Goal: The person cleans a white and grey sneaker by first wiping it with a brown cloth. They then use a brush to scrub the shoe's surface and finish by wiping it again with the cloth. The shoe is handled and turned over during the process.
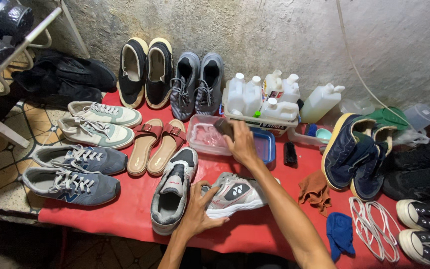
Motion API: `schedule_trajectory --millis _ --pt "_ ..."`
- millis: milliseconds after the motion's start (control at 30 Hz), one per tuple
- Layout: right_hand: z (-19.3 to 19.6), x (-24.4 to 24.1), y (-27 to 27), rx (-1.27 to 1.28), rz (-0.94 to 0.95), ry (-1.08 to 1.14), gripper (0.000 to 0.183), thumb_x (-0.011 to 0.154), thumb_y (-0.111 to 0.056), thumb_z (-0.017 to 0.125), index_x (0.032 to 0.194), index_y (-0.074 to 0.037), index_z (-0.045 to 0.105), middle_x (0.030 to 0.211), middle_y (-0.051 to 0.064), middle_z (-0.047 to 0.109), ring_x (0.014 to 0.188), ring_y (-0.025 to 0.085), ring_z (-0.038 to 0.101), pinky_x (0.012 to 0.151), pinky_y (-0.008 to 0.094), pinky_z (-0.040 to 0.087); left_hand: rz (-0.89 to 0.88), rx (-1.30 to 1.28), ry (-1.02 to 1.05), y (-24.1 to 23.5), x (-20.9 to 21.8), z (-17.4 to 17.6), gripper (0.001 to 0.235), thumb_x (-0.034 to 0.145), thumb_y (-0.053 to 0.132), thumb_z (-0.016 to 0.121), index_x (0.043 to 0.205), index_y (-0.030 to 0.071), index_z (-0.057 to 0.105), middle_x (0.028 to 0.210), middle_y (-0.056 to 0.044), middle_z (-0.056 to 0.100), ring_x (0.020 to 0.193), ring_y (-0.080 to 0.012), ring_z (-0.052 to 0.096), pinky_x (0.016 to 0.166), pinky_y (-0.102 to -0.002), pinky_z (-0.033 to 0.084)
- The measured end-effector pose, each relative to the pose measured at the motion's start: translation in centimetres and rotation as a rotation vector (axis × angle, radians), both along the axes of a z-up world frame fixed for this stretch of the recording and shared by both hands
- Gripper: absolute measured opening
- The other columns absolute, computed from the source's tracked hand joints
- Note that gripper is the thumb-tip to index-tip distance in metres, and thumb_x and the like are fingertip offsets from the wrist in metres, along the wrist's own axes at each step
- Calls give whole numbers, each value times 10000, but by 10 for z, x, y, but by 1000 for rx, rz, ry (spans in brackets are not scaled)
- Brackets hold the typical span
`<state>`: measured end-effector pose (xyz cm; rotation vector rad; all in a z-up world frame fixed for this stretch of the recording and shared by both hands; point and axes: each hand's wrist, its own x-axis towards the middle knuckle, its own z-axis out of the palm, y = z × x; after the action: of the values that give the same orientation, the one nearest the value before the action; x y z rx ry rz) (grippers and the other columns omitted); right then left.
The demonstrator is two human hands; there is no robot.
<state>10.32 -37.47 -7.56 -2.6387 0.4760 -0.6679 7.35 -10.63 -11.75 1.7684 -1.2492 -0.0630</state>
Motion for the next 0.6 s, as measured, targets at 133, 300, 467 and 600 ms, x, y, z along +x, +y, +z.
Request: schedule_trajectory --millis 133,300,467,600 --pt "7 -18 5 3 57 8 454 879 -204 670 1321 -163 577 1179 103 557 1097 330 532 861 462 397 -3 0 20 -2 0 -7 872 552 442 947 1292 157 585 1233 -147 442 1122 -330 488 1014 -434 421" --pt "19 -45 16 401 42 -256 393 898 -196 711 1247 -54 601 1198 126 636 1079 258 624 922 351 491 -57 -33 61 -1 0 -10 905 588 495 963 1318 145 559 1249 -150 427 1154 -323 527 1004 -438 464" --pt "57 -111 54 538 124 -129 393 882 -130 646 1272 -122 599 1215 102 649 1122 236 638 930 353 512 -39 8 42 -1 -6 -7 882 527 433 967 1250 133 561 1264 -164 426 1159 -345 521 1009 -435 453" --pt "96 -176 86 456 125 20 450 869 -84 552 1287 -226 639 1302 40 614 1258 234 601 1017 426 478 -17 -15 30 0 -21 -7 865 547 394 934 1266 151 518 1255 -178 436 1138 -356 531 980 -453 466"
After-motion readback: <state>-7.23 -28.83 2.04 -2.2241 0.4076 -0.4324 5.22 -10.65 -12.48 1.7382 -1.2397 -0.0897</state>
